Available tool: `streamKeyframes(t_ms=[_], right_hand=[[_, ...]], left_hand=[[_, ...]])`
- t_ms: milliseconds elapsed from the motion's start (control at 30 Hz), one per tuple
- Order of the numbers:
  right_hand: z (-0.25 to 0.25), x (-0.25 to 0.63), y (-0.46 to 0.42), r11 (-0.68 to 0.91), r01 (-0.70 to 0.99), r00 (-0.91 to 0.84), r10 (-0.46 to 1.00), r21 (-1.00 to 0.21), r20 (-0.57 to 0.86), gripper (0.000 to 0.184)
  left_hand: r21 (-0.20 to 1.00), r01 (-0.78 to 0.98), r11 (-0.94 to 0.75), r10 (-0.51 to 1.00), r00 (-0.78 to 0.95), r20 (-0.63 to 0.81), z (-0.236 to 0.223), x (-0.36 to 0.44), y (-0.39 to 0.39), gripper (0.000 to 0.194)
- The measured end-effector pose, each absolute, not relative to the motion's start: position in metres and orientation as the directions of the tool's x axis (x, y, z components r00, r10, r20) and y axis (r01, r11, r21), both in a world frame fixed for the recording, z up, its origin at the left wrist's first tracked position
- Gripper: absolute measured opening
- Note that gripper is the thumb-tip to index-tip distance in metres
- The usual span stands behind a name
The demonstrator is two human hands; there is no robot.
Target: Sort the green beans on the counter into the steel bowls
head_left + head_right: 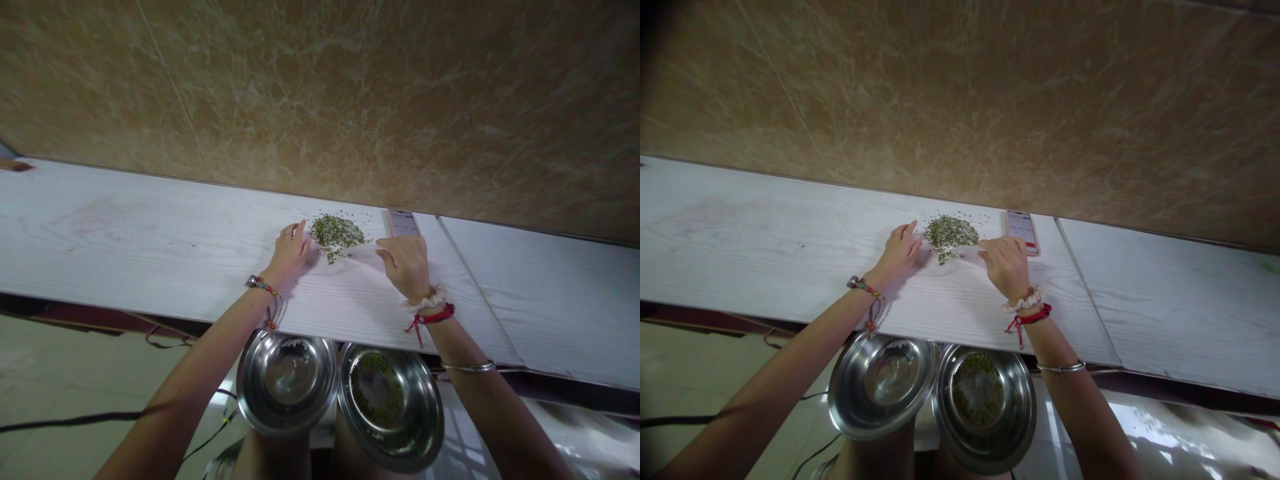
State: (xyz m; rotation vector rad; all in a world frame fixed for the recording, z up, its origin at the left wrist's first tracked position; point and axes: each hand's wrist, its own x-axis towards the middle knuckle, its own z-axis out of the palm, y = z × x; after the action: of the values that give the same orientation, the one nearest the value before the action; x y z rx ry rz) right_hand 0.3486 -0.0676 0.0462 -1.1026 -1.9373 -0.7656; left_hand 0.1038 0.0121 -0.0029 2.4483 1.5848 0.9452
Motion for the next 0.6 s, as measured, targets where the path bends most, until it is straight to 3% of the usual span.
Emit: streamKeyframes(t_ms=[200,600], right_hand=[[0.041,0.349,-0.044,0.383,0.923,-0.208,0.409,0.04,0.889,0.015],[0.032,0.351,-0.045,0.407,0.913,-0.206,0.454,0.005,0.867,0.011]], left_hand=[[0.375,0.82,-0.432,0.862,0.253,0.439,-0.004,0.103,0.014,0.049],[0.337,0.833,-0.439,0.85,0.264,0.456,-0.008,0.102,0.014,0.049]])
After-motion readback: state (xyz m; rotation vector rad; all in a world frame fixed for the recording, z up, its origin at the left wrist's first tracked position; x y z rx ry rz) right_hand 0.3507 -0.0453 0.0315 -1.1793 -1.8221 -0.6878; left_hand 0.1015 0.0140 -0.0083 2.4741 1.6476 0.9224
